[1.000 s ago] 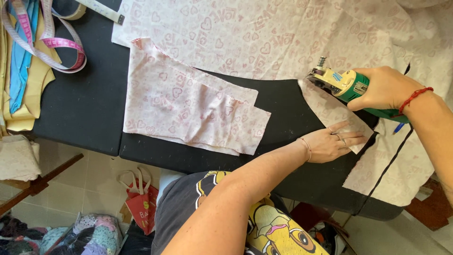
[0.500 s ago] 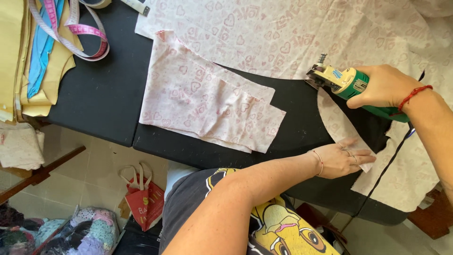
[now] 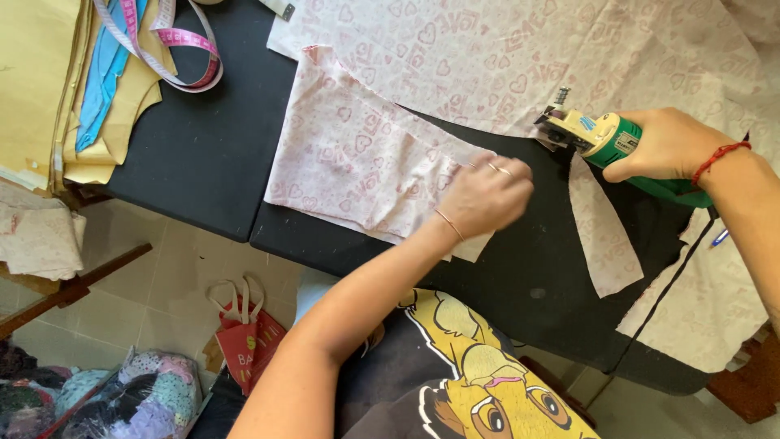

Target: The person uses an electric rotary cutter to cut a piece of patterned fabric on a black table. They then fold the cut fabric and place it on a nearby chair. Finally, they arrange several paper pattern pieces on the remaining fabric and trace their outlines with a blue pen.

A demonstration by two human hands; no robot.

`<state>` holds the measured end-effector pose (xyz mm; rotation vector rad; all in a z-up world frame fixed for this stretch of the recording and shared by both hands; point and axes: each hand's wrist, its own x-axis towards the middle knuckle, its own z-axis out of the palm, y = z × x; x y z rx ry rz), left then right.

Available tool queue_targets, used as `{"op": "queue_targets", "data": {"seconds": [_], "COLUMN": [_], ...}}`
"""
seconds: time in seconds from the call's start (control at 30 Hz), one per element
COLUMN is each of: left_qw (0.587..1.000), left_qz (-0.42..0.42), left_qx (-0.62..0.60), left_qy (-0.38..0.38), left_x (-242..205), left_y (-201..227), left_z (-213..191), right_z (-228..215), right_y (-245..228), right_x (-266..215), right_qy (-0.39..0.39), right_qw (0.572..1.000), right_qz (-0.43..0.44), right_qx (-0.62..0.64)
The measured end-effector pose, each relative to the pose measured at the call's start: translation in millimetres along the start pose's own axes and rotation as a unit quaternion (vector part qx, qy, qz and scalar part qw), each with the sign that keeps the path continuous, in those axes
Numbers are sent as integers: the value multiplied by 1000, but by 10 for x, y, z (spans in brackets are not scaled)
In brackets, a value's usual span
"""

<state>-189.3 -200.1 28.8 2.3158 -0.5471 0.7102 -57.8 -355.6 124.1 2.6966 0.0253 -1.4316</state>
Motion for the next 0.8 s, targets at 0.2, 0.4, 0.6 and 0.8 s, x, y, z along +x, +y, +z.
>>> {"op": "queue_targets", "data": {"seconds": [0.2, 0.4, 0.6, 0.8], "left_qw": [981, 985, 978, 977], "left_qz": [-100, -104, -132, -137], "left_qx": [164, 137, 159, 138], "left_qy": [-11, -29, -28, -84], "left_x": [-199, -276, -369, -339], "left_y": [-561, -605, -626, -671], "left_z": [-378, -583, -680, -681], "right_z": [18, -13, 14, -35], "right_y": [-53, -191, -231, -422], "right_x": [78, 58, 129, 36], "right_qy": [-5, -9, 3, -10], "right_qw": [1000, 1000, 999, 1000], "right_qz": [-1, 1, -27, -17], "right_qx": [-17, -22, -41, -23]}}
